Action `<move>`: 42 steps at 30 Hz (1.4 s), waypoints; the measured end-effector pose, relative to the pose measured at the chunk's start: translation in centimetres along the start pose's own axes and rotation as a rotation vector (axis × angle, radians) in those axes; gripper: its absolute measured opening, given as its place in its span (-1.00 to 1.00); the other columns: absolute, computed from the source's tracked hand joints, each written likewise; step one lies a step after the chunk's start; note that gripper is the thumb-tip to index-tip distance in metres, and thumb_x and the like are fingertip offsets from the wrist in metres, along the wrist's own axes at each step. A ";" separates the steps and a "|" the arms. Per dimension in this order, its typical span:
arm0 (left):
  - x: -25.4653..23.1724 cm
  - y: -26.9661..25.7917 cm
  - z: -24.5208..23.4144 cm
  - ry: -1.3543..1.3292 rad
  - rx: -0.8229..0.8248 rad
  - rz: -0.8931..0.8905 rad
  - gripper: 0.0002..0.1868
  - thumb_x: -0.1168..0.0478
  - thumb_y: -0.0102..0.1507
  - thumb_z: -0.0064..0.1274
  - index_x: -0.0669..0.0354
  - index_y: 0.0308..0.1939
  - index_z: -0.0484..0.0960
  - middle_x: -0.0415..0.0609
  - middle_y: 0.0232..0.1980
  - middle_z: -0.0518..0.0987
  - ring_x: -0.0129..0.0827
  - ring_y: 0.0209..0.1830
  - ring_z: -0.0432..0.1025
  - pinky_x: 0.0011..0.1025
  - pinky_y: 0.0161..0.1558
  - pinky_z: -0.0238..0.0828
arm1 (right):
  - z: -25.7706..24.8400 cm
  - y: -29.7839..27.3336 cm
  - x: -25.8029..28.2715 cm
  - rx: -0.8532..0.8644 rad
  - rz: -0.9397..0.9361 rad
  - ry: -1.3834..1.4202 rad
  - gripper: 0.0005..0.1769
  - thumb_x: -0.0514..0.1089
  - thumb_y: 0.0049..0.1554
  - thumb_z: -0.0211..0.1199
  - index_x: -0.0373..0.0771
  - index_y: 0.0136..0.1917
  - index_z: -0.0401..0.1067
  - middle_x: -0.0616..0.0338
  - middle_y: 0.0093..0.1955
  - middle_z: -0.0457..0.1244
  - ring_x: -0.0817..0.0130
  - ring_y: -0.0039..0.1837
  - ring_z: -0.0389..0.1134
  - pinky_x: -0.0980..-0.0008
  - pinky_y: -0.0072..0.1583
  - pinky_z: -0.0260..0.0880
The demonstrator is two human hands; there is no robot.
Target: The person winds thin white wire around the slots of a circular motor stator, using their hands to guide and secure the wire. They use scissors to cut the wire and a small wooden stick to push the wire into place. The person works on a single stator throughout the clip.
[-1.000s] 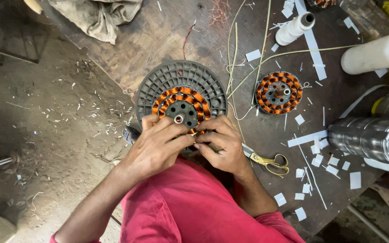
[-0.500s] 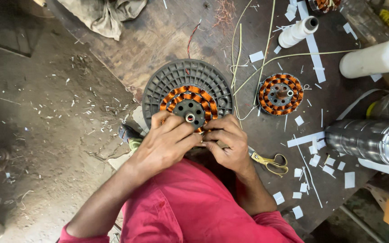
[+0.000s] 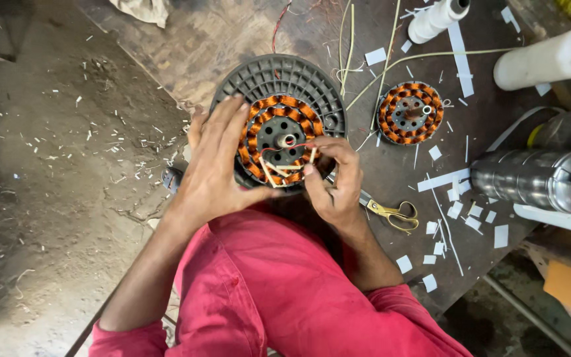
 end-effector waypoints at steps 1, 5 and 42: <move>0.2 0.0 0.5 -0.015 -0.016 -0.028 0.30 -0.22 -0.10 0.52 0.34 0.50 0.18 0.30 0.50 0.28 0.10 0.58 0.13 0.16 0.54 -0.16 | 0.0 0.1 0.3 -0.007 -0.011 -0.085 -0.70 -0.42 0.13 0.17 -0.34 0.15 0.36 -0.03 0.23 0.31 0.18 0.23 0.38 0.34 0.21 0.41; 0.0 -0.4 1.2 -0.002 -0.103 -0.076 0.21 -0.15 -0.10 0.54 0.27 0.46 0.24 0.18 0.49 0.32 0.03 0.58 0.15 0.13 0.56 -0.16 | 0.5 0.7 2.4 0.136 -0.127 -0.368 -0.71 -0.42 0.04 0.20 -0.30 0.05 0.53 -0.10 0.33 0.25 0.03 0.33 0.29 0.15 0.37 0.32; -7.7 8.9 -3.9 -0.134 0.134 0.167 -0.89 0.26 0.19 0.18 0.18 -0.23 0.66 -0.03 -0.28 0.57 -0.03 -0.28 0.52 -0.11 -0.31 0.39 | 0.1 2.1 1.2 -0.027 -0.034 -0.208 -0.77 -0.36 0.00 0.26 -0.33 -0.33 0.21 -0.09 0.12 0.34 0.12 0.11 0.35 0.23 0.19 0.34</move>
Point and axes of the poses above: each hand's wrist, its own y-axis towards the middle knuckle, its own z-axis out of the palm, x = y × z, the point moved 9 cm from there along y, towards the middle knuckle
